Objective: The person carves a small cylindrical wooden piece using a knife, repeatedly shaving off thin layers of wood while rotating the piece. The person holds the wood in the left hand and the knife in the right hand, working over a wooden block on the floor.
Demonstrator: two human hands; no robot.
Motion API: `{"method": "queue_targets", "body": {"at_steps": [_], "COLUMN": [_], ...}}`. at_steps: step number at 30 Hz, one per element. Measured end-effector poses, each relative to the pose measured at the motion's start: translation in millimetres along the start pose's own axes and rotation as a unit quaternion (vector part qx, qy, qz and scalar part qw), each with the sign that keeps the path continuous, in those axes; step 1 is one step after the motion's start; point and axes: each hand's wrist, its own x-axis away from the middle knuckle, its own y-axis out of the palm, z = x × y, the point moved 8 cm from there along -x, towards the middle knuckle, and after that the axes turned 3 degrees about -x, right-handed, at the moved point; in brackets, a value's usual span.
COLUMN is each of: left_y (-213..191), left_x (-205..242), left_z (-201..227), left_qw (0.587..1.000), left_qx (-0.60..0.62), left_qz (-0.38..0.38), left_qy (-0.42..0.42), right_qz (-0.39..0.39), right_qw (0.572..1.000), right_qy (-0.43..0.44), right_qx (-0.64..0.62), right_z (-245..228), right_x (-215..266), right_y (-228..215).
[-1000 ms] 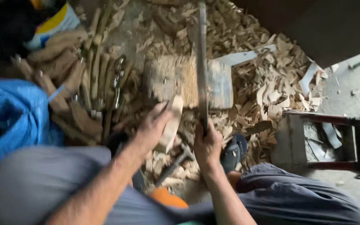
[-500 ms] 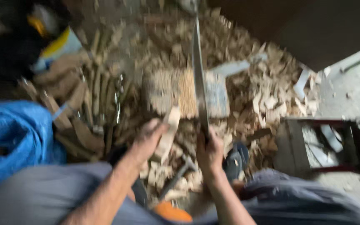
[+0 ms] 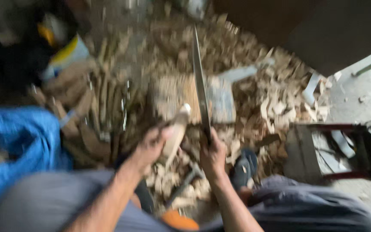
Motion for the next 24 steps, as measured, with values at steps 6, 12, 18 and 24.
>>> {"method": "queue_targets", "body": {"at_steps": [6,12,18,24], "left_y": [42,60,52,56], "left_x": [24,32,35,36], "left_z": [70,97,103,112], "left_qw": [0.992,0.987,0.973,0.967], "left_qx": [0.072,0.045,-0.097,-0.083], "left_qz": [-0.104,-0.146,-0.115,-0.119], "left_qy": [0.006,0.052,0.174,0.209], "right_qz": [-0.018,-0.046,-0.055,-0.058], "right_qw": [0.990,0.996,0.991,0.995], "right_qy": [0.023,0.020,0.104,0.049], "right_qx": [-0.135,-0.069,-0.060,-0.062], "right_z": [38,36,35,49], "right_x": [-12,-11,-7,-13], "right_y": [14,22,24,28]}}
